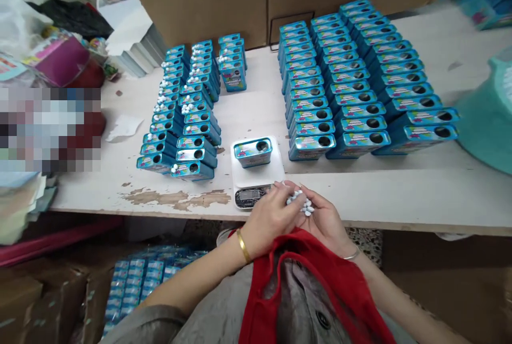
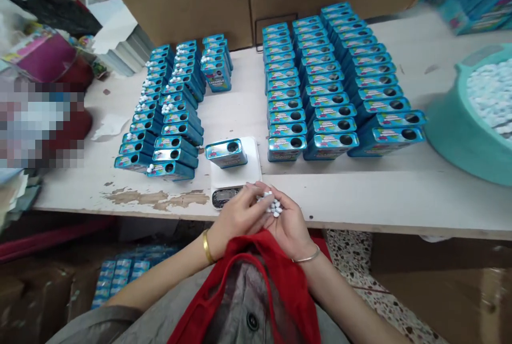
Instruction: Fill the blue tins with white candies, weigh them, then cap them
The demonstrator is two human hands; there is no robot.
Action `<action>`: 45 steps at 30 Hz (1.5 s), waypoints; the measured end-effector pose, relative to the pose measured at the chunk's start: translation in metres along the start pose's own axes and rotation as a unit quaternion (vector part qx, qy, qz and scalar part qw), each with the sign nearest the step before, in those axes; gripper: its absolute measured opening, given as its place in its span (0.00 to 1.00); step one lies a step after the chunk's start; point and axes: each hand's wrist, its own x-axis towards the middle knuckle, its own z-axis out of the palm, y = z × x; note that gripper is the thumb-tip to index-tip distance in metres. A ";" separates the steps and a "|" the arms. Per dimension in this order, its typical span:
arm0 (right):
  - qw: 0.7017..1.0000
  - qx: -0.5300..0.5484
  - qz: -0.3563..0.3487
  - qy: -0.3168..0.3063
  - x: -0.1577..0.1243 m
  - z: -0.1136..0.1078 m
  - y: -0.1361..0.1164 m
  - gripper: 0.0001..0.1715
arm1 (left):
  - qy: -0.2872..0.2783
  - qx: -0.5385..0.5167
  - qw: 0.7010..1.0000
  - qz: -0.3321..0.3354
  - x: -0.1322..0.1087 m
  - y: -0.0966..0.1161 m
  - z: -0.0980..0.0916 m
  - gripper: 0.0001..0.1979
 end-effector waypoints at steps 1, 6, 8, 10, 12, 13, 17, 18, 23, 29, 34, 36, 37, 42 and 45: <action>1.000 -0.005 0.000 0.012 -0.001 -0.003 0.000 0.16 | -0.021 0.011 1.000 -0.008 0.001 0.006 0.005 0.13; 0.998 -0.019 -0.020 0.060 -0.010 -0.010 -0.002 0.16 | -0.052 0.036 0.998 0.000 0.008 0.015 0.018 0.12; 0.997 -0.016 -0.028 0.073 -0.012 -0.009 -0.002 0.16 | -0.044 0.036 0.998 -0.011 0.008 0.015 0.020 0.12; 0.996 -0.013 -0.033 0.082 -0.012 -0.007 -0.002 0.16 | -0.038 0.035 0.998 -0.023 0.007 0.014 0.020 0.12; 0.996 -0.015 -0.033 0.081 -0.011 -0.006 -0.001 0.14 | -0.034 0.030 0.999 -0.029 0.006 0.013 0.020 0.12; 0.996 -0.016 -0.032 0.078 -0.010 -0.006 -0.001 0.13 | -0.032 0.027 0.999 -0.029 0.005 0.012 0.020 0.12; 0.998 -0.020 -0.026 0.055 -0.008 -0.010 0.000 0.12 | -0.030 0.011 0.999 -0.026 0.005 0.010 0.019 0.13; 0.998 -0.018 -0.025 0.052 -0.007 -0.011 0.000 0.12 | -0.031 0.008 0.999 -0.026 0.005 0.010 0.019 0.14; 1.000 0.000 -0.013 0.028 -0.002 -0.009 0.000 0.12 | -0.002 -0.038 0.999 0.017 0.006 0.002 0.005 0.10; 0.999 0.020 -0.040 0.021 0.011 0.016 0.000 0.13 | 0.296 -0.031 0.942 -0.154 0.009 -0.053 -0.026 0.38; 0.998 0.021 -0.053 0.014 0.022 0.037 0.001 0.13 | 0.216 -0.104 0.961 -0.140 0.018 -0.092 -0.026 0.25; 0.997 0.039 -0.069 0.002 0.025 0.043 0.001 0.13 | 0.194 -0.052 0.978 -0.059 0.018 -0.091 -0.029 0.18; 0.996 0.049 -0.077 -0.005 0.026 0.045 0.001 0.13 | 0.183 -0.006 0.983 -0.017 0.017 -0.088 -0.032 0.18; 0.995 0.060 -0.079 0.002 0.031 0.052 0.000 0.14 | 0.181 0.148 0.967 0.096 0.012 -0.077 -0.044 0.16; 0.996 0.057 -0.073 -0.006 0.030 0.054 0.000 0.13 | 0.213 0.166 0.959 0.086 0.009 -0.078 -0.042 0.15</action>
